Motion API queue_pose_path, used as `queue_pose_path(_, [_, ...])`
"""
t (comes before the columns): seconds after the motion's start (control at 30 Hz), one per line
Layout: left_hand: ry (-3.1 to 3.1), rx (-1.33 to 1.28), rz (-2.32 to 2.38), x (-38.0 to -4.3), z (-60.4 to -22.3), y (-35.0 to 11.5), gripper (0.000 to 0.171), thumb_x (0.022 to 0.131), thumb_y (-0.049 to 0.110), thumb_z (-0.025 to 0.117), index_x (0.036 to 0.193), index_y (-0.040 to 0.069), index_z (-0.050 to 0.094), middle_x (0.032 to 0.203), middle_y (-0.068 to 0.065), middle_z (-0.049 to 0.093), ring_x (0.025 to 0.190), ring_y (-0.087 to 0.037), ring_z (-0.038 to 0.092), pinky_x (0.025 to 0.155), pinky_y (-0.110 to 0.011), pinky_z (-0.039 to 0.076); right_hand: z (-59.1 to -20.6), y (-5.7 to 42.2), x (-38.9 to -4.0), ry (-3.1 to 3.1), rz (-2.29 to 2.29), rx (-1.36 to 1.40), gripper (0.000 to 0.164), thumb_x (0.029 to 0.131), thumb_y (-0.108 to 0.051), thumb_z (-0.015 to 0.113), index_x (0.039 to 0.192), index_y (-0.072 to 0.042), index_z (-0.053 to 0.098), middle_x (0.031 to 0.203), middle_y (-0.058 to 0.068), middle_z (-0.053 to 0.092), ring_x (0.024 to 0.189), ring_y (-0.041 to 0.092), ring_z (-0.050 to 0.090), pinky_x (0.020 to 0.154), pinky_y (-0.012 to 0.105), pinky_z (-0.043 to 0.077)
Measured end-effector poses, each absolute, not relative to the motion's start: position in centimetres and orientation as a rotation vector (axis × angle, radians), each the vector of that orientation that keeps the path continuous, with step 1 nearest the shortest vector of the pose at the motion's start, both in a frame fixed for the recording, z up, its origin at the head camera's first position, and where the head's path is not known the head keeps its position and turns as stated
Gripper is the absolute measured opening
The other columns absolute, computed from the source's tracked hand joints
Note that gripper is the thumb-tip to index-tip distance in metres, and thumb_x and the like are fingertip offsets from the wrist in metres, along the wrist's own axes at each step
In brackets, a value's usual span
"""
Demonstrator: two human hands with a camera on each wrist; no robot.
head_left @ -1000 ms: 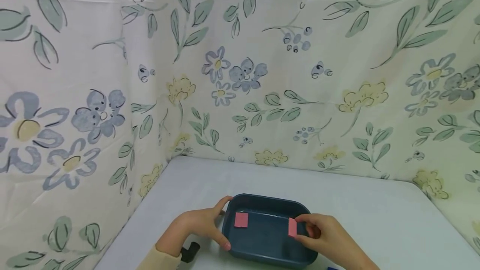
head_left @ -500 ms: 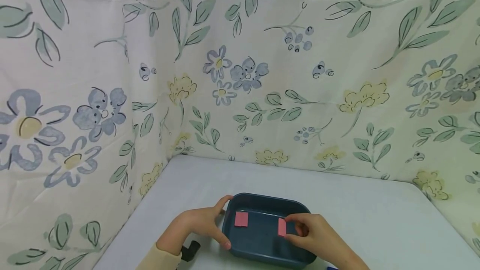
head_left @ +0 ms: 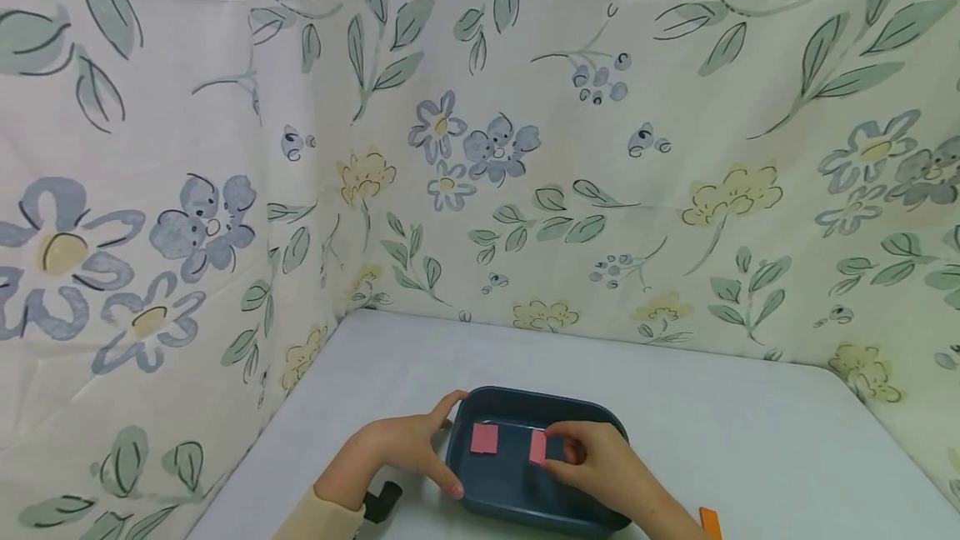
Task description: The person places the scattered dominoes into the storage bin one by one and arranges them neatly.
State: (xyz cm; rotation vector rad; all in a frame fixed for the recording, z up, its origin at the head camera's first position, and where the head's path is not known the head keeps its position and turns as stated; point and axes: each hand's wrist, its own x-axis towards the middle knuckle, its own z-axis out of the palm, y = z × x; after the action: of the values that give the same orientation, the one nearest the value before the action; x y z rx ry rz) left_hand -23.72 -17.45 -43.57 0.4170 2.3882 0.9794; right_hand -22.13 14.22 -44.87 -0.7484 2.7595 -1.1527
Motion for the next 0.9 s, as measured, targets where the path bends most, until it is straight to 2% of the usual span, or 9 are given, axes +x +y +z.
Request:
queue_pose_path(0.23, [2.386,0.394,0.975,-23.8,-43.7,-17.5,0.125,0.065,0.037,0.096,0.159,0.03,0.013,0.147,-0.015,0.047,0.134,-0.036,0.042,0.103,-0.067,0.033,-45.6,12.5,-22.5,2.777,-1.168,-0.735,0.041,0.085,-0.041,0.081,0.113,-0.012,0.073,0.064,-0.01,0.05,0.056,0.006,0.048,0.049,0.021,0.037])
queue_pose_path(0.53, [2.373,0.4,0.969,-23.7,-43.6,-17.4,0.123,0.067,0.037,0.095,0.158,0.031,0.013,0.148,-0.017,0.046,0.136,-0.038,0.041,0.103,-0.068,0.031,-46.6,10.9,-23.1,2.785,-1.149,-0.727,0.039,0.086,-0.034,0.081,0.114,-0.009,0.073,0.062,-0.01,0.05,0.052,0.006,0.046,0.046,0.021,0.035])
queue_pose_path(0.9, [2.372,0.402,0.969,-23.8,-43.5,-17.5,0.122,0.068,0.037,0.095,0.158,0.031,0.013,0.147,-0.016,0.047,0.135,-0.036,0.042,0.103,-0.067,0.032,-46.2,9.7,-24.1,2.936,-0.941,-0.75,0.037,0.085,-0.036,0.08,0.111,-0.011,0.074,0.059,-0.012,0.048,0.051,0.005,0.044,0.046,0.023,0.035])
